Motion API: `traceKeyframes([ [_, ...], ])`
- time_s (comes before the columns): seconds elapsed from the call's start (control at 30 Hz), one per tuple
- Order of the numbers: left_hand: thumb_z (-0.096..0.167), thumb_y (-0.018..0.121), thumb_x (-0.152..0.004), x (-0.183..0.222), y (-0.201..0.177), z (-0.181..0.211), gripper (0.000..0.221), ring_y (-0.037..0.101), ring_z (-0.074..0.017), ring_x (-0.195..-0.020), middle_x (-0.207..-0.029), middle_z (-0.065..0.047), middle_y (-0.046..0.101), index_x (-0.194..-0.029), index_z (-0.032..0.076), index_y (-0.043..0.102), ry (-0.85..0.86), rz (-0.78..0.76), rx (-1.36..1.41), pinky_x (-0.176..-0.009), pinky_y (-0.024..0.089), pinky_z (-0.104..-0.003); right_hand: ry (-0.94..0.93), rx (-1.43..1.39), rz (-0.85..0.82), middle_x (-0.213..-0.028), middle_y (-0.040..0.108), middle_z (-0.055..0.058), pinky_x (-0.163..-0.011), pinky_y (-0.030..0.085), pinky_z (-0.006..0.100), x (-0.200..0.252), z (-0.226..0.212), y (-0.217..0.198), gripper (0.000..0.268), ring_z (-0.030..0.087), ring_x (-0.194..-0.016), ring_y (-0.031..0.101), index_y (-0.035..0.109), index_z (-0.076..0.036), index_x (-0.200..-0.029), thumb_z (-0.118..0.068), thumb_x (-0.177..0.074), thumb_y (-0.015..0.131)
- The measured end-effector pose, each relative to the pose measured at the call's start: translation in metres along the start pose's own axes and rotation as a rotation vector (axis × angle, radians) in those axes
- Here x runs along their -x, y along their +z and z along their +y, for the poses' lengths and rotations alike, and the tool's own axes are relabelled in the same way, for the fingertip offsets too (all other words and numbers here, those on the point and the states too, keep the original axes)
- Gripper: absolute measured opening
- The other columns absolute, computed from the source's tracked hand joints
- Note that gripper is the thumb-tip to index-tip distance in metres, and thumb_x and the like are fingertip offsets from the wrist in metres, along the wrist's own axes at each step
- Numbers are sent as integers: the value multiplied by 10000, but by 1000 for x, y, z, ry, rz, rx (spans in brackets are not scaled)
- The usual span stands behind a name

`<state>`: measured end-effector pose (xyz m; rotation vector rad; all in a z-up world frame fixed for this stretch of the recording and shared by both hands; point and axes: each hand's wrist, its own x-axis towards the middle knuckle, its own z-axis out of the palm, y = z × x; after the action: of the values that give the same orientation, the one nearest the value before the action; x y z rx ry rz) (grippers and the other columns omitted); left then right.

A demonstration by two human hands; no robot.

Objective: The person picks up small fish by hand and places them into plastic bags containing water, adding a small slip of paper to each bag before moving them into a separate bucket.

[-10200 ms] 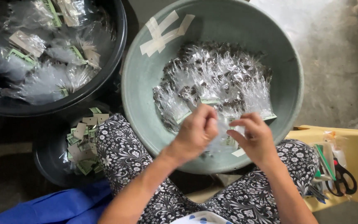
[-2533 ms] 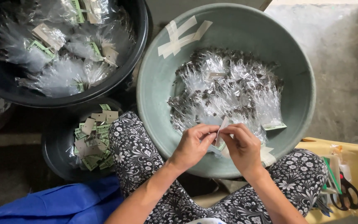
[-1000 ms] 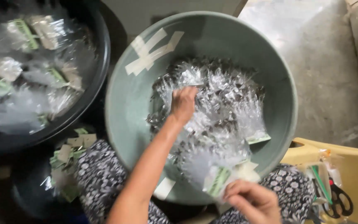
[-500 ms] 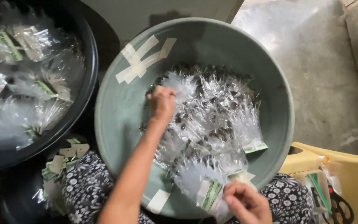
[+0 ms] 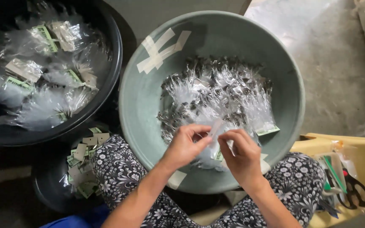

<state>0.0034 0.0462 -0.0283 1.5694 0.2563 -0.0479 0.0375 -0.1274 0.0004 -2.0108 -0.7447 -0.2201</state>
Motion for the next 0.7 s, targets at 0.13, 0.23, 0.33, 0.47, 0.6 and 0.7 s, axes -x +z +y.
traceKeyframes([
  [0.13,-2,700,-880,11,7,-5,311,713,-69,-741,-955,-57,775,-1178,54,769,56,-66,155,-661,607,-230,-85,95,32,-780,684,22,-520,498,280,1,-2,7,174,185,-576,618,717,-91,-887,74,-841,750],
  [0.23,29,595,-965,26,7,2,279,723,-97,-768,-985,-82,780,-1191,35,759,33,-102,200,-693,601,-228,-41,82,17,-780,687,-9,-496,480,268,12,0,0,207,165,-529,575,731,-129,-894,67,-829,743],
  [0.33,-20,623,-935,33,9,16,296,701,-75,-780,-1004,-60,764,-1197,24,755,58,-104,203,-729,610,-252,-38,64,12,-781,700,-24,-486,475,269,14,-1,-3,205,154,-495,536,741,-140,-908,49,-829,755],
  [0.47,15,682,-931,22,14,6,169,787,-181,-766,-926,-83,771,-1060,49,786,166,-33,46,-691,635,-275,-8,57,66,-767,711,-8,-492,457,294,20,9,-1,167,181,-480,502,752,-151,-943,-9,-859,778],
  [0.6,85,564,-995,26,13,17,93,654,-210,-755,-875,-78,624,-1005,53,650,292,-111,-231,-686,528,-330,-16,-76,-60,-861,735,8,-553,438,251,18,8,-13,130,135,-567,512,743,-109,-1033,-67,-910,747],
  [0.7,145,466,-1037,29,4,33,104,494,-185,-776,-888,-54,512,-990,78,530,240,-169,-240,-681,430,-345,-40,3,-198,-890,698,23,-620,459,263,22,28,-21,107,125,-678,589,679,-72,-985,-138,-925,738],
])
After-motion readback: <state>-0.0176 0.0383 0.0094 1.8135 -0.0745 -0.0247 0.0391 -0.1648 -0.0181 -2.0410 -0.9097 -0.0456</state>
